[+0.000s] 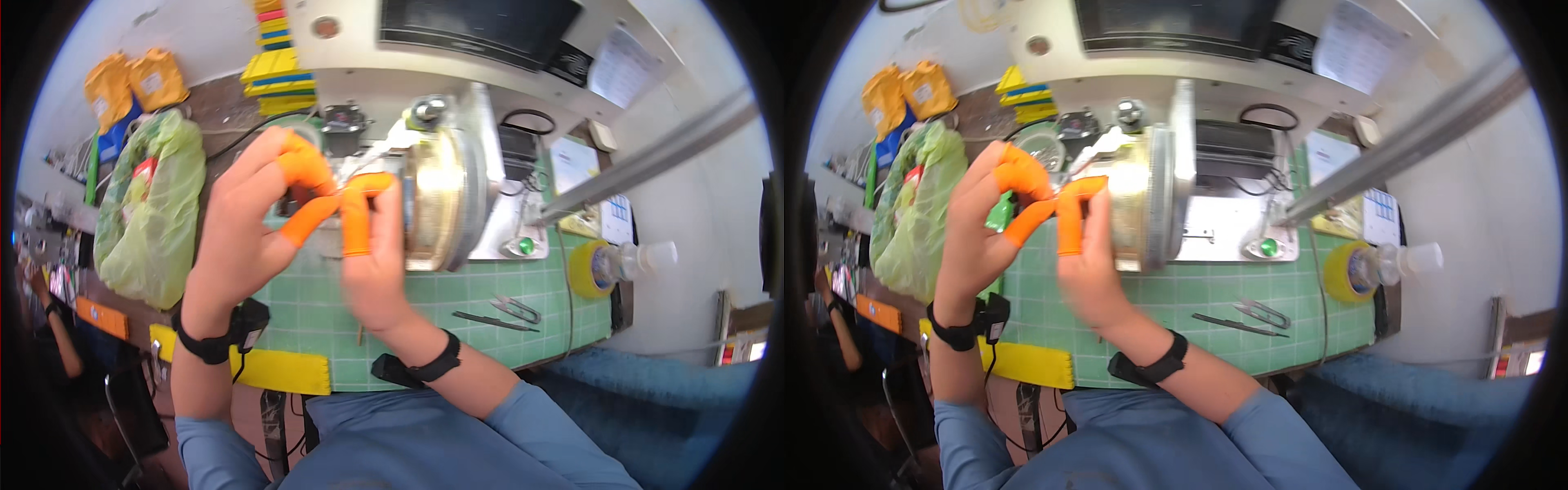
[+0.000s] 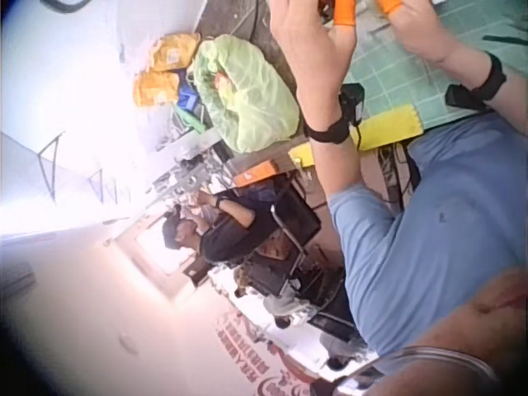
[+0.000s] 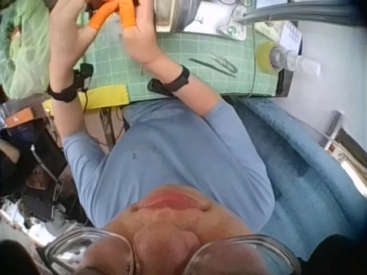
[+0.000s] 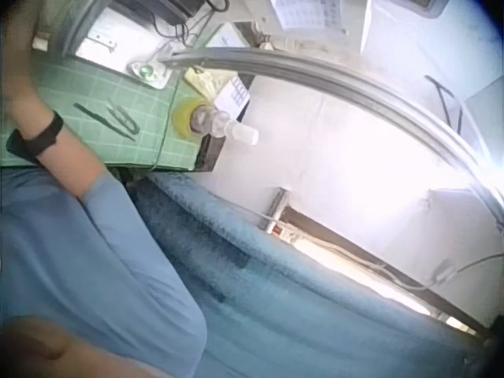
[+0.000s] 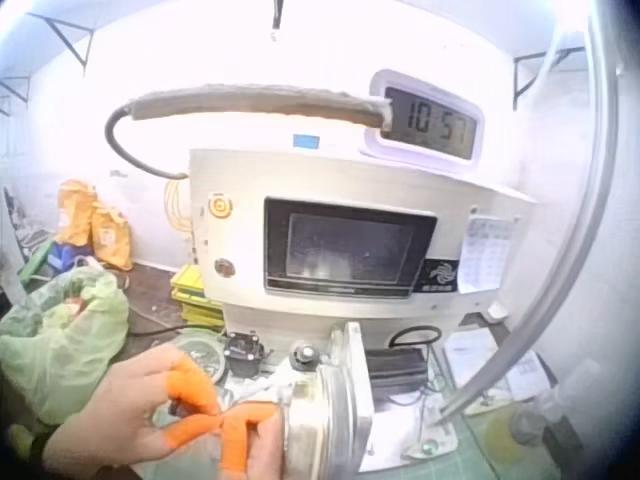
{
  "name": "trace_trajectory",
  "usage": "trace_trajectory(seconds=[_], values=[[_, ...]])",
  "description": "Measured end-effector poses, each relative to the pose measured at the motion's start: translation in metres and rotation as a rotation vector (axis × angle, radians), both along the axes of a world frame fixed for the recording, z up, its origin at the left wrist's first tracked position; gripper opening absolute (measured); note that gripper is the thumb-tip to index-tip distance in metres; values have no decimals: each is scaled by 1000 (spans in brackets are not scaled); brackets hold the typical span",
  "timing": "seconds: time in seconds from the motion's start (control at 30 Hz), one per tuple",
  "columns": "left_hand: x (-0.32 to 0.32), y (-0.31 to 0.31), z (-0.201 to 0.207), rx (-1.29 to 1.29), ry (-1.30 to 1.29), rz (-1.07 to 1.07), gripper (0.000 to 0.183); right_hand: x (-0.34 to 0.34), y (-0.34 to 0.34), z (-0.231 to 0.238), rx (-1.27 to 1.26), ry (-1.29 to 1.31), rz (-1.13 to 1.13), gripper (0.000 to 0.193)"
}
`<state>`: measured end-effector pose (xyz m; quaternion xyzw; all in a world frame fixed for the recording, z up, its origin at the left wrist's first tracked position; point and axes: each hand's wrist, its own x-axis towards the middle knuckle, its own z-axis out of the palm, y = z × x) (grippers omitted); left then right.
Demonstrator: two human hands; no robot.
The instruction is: Assembling small metal components and wires using an automated winding machine, adhesive, and tweezers at a factory workstation.
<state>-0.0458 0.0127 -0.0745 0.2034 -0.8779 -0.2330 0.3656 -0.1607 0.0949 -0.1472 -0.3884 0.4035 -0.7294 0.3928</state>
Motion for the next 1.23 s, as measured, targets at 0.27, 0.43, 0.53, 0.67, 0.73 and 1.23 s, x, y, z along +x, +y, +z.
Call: trace_trajectory(seconds=[0.27,0.43,0.53,0.67,0.73,1.23], values=[[13,31,-2,-274,-114,-16,23,22,31,-15,73,61,-68,17],[-1,12,-14,-104,-7,-159,18,0,48,14,269,-431,277,24],[0,2,-28,113,176,-245,11,-41,94,40,344,-186,648,26],[9,0,-43,260,294,-257,10,-130,168,75,117,772,192,12],[12,-1,-46,253,284,-252,10,-171,194,78,269,643,-603,15],[4,-8,-33,122,205,-346,20,-324,229,134,-171,95,177,41]])
